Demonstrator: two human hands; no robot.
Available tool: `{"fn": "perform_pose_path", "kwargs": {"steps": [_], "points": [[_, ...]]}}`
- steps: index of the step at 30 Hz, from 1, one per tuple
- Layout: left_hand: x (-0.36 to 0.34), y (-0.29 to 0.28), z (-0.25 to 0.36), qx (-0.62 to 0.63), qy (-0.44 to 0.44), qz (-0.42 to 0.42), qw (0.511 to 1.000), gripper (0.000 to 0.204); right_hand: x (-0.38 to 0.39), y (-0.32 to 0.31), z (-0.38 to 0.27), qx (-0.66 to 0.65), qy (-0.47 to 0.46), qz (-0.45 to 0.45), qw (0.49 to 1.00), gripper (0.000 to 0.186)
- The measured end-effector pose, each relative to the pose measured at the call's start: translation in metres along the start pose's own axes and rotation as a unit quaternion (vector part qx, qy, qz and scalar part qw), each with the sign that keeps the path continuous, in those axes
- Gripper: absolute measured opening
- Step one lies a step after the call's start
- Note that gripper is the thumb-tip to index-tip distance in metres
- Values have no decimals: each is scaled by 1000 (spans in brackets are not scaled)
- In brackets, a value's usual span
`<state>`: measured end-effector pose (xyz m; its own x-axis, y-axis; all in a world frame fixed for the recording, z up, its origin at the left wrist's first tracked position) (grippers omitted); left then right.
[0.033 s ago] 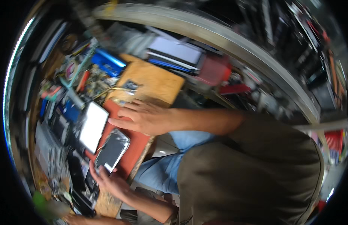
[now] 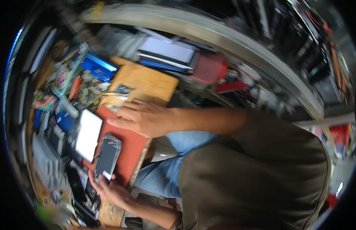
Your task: The person disassembles a smartphone using a screwdriver and a prying tool, removes the back cover, and manipulates internal components. They then test the device by powering it on and interacting with the touchscreen before placing it aside.
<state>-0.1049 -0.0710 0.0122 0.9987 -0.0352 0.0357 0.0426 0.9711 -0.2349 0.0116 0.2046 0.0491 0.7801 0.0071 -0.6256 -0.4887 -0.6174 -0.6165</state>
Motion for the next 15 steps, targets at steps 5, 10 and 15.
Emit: {"fn": "perform_pose_path", "kwargs": {"steps": [5, 10, 15], "points": [[12, -8, 3, -268, 104, -24, 958, 47, 69, -72, 21, 25, 74, 61, 995, 27], [23, -58, 20, -348, 171, 163, 907, 37, 122, -192, 32, 223, 280, 115, 927, 25], [12, -62, -27, -226, 203, 104, 947, 35, 211, -314, 41, 380, 517, 141, 754, 44]]}}
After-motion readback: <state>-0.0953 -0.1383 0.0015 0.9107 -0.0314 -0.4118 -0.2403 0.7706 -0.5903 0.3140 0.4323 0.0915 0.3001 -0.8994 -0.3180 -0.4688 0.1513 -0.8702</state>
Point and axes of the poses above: each hand's wrist, its own x-axis away from the middle knuckle, its own y-axis out of the palm, z = x × y, the point moved 8 cm from there along -x, towards the middle knuckle, and after that the axes turned 14 degrees about -x, right-handed, at the moved point
